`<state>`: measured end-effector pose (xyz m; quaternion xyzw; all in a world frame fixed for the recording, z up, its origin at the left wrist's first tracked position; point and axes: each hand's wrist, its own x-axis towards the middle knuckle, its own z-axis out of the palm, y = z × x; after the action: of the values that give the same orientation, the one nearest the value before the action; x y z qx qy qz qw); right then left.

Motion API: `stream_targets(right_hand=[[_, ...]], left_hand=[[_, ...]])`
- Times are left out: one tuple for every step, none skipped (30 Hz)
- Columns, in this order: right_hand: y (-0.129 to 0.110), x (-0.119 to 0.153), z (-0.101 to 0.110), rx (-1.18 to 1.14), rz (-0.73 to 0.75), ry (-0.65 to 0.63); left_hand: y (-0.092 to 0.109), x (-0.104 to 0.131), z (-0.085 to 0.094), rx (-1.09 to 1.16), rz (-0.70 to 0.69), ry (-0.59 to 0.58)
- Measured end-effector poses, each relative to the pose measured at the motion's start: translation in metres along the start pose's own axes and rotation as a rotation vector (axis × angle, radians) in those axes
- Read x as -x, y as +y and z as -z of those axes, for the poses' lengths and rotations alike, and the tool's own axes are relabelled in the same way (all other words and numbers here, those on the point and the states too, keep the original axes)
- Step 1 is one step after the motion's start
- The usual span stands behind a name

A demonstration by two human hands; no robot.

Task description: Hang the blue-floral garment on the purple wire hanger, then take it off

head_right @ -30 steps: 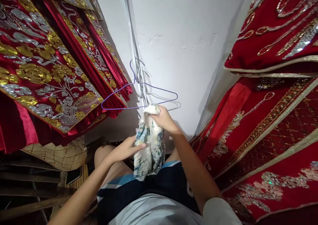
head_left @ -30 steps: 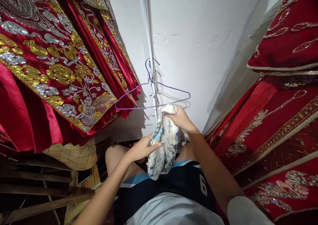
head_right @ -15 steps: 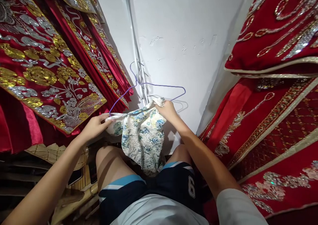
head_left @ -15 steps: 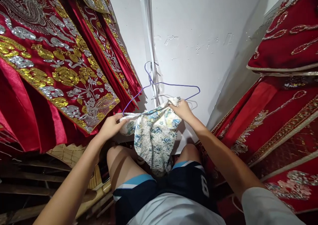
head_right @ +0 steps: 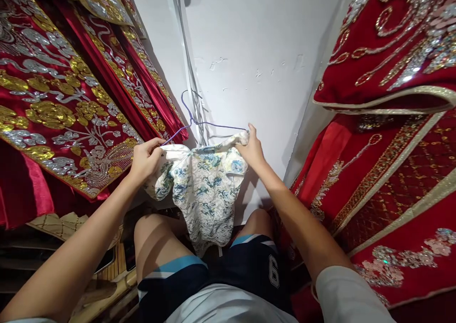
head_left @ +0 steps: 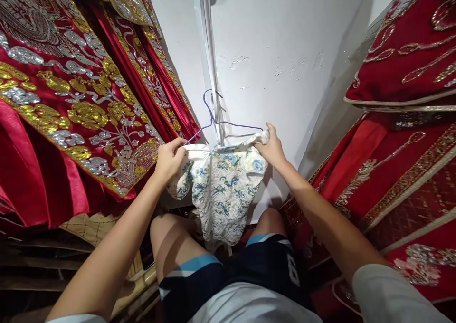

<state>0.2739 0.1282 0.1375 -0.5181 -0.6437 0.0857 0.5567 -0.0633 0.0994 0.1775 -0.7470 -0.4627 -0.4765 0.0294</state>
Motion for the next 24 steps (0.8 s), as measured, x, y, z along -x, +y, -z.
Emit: stream_targets(right_hand=[[0.005, -0.009, 0.004, 0.029, 0.011, -0.072], [0.008, -0.016, 0.007, 0.062, 0.016, -0.151], [0.011, -0.022, 0.009, 0.096, 0.019, -0.214], [0.012, -0.026, 0.011, 0.128, 0.020, -0.239], [0.011, -0.028, 0.013, 0.151, 0.017, -0.215], [0.010, -0.029, 0.014, 0.162, 0.013, -0.153], [0.008, -0.029, 0.015, 0.162, 0.014, -0.082], [0.007, -0.028, 0.015, 0.157, 0.014, -0.026], [0.005, -0.027, 0.016, 0.153, 0.017, -0.006], [0.003, -0.026, 0.017, 0.157, 0.019, -0.021], [0.000, -0.026, 0.019, 0.169, 0.023, -0.063], [-0.002, -0.026, 0.021, 0.193, 0.026, -0.115], [-0.005, -0.026, 0.025, 0.223, 0.022, -0.169], [-0.008, -0.026, 0.029, 0.247, 0.008, -0.223], [-0.012, -0.026, 0.034, 0.256, -0.014, -0.280], [-0.016, -0.026, 0.041, 0.246, -0.042, -0.339], [-0.021, -0.026, 0.047, 0.217, -0.075, -0.401], [-0.025, -0.026, 0.055, 0.168, -0.111, -0.457], [-0.029, -0.027, 0.062, 0.105, -0.146, -0.508], [-0.032, -0.028, 0.068, 0.036, -0.176, -0.555], [-0.034, -0.029, 0.074, -0.034, -0.197, -0.602], [-0.035, -0.030, 0.079, -0.102, -0.210, -0.653], [-0.035, -0.031, 0.083, -0.164, -0.219, -0.705], [-0.035, -0.031, 0.087, -0.221, -0.232, -0.753]], left_hand=[[-0.001, -0.001, 0.001, -0.026, -0.016, -0.007], [-0.001, -0.001, 0.002, -0.050, -0.029, -0.007], [-0.002, -0.002, 0.003, -0.071, -0.041, -0.005], [-0.002, -0.002, 0.004, -0.092, -0.052, -0.003], [-0.003, -0.003, 0.004, -0.108, -0.061, 0.001], [-0.004, -0.004, 0.004, -0.117, -0.068, 0.007], [-0.005, -0.004, 0.003, -0.118, -0.074, 0.008], [-0.006, -0.004, 0.003, -0.113, -0.077, 0.008], [-0.006, -0.004, 0.003, -0.109, -0.079, 0.003], [-0.007, -0.004, 0.003, -0.111, -0.079, -0.005], [-0.007, -0.004, 0.004, -0.124, -0.081, -0.017], [-0.007, -0.004, 0.005, -0.149, -0.080, -0.023], [-0.008, -0.005, 0.007, -0.187, -0.073, -0.019], [-0.008, -0.005, 0.009, -0.227, -0.061, -0.003], [-0.009, -0.006, 0.011, -0.263, -0.044, 0.017], [-0.010, -0.008, 0.013, -0.285, -0.016, 0.036], [-0.011, -0.009, 0.015, -0.292, 0.025, 0.044], [-0.012, -0.011, 0.017, -0.285, 0.073, 0.033], [-0.013, -0.013, 0.018, -0.276, 0.121, 0.006], [-0.014, -0.015, 0.019, -0.275, 0.163, -0.027], [-0.013, -0.016, 0.020, -0.283, 0.192, -0.059], [-0.012, -0.018, 0.020, -0.299, 0.204, -0.084], [-0.010, -0.019, 0.021, -0.316, 0.200, -0.101], [-0.008, -0.020, 0.021, -0.324, 0.190, -0.110]])
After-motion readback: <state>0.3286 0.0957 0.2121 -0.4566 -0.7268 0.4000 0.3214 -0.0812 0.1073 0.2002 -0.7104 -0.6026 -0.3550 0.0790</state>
